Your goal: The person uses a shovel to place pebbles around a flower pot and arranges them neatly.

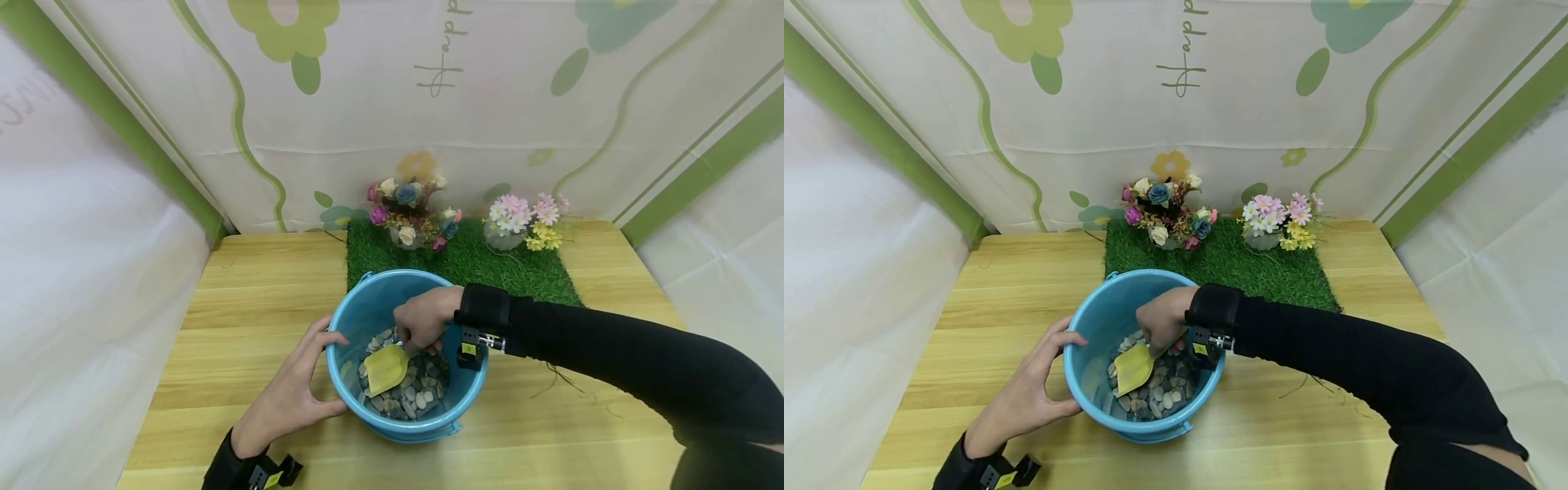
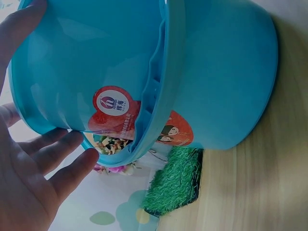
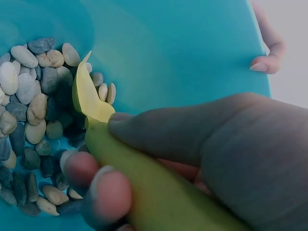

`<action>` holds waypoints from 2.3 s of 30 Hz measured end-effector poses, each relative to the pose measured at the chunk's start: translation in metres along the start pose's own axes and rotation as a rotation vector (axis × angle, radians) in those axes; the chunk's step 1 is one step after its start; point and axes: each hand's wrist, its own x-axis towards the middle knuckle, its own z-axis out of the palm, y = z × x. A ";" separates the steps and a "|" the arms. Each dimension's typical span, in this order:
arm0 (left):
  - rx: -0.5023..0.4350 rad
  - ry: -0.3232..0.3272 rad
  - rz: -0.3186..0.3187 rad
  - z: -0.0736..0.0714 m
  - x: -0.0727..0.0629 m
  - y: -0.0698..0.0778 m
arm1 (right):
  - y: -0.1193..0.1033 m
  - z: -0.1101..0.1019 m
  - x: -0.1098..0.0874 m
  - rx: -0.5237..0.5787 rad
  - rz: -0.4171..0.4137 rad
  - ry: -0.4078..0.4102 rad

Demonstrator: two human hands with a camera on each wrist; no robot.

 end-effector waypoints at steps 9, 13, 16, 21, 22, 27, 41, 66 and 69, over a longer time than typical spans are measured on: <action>0.001 -0.002 0.001 0.000 0.000 -0.001 | 0.001 -0.002 0.003 0.010 -0.003 -0.005; 0.004 0.002 0.001 0.000 0.000 -0.001 | 0.002 -0.002 0.004 -0.001 -0.008 0.016; 0.001 0.002 0.000 0.000 0.000 -0.002 | 0.002 -0.003 0.003 0.000 -0.002 0.022; 0.000 0.001 0.000 0.000 0.000 -0.001 | 0.001 -0.002 0.004 -0.002 0.014 0.025; 0.001 0.001 0.004 0.000 0.000 -0.001 | 0.001 -0.002 0.005 -0.004 0.015 0.022; -0.004 0.000 -0.005 0.000 0.000 -0.001 | 0.000 -0.002 0.007 -0.015 0.016 -0.002; 0.002 -0.004 -0.005 0.000 -0.001 -0.002 | 0.006 -0.007 0.004 -0.029 -0.074 -0.013; 0.013 -0.001 -0.006 -0.001 -0.001 -0.003 | 0.005 -0.011 -0.005 0.045 -0.057 -0.033; 0.010 -0.002 -0.008 0.000 -0.001 -0.003 | 0.004 -0.010 -0.003 0.044 -0.039 -0.031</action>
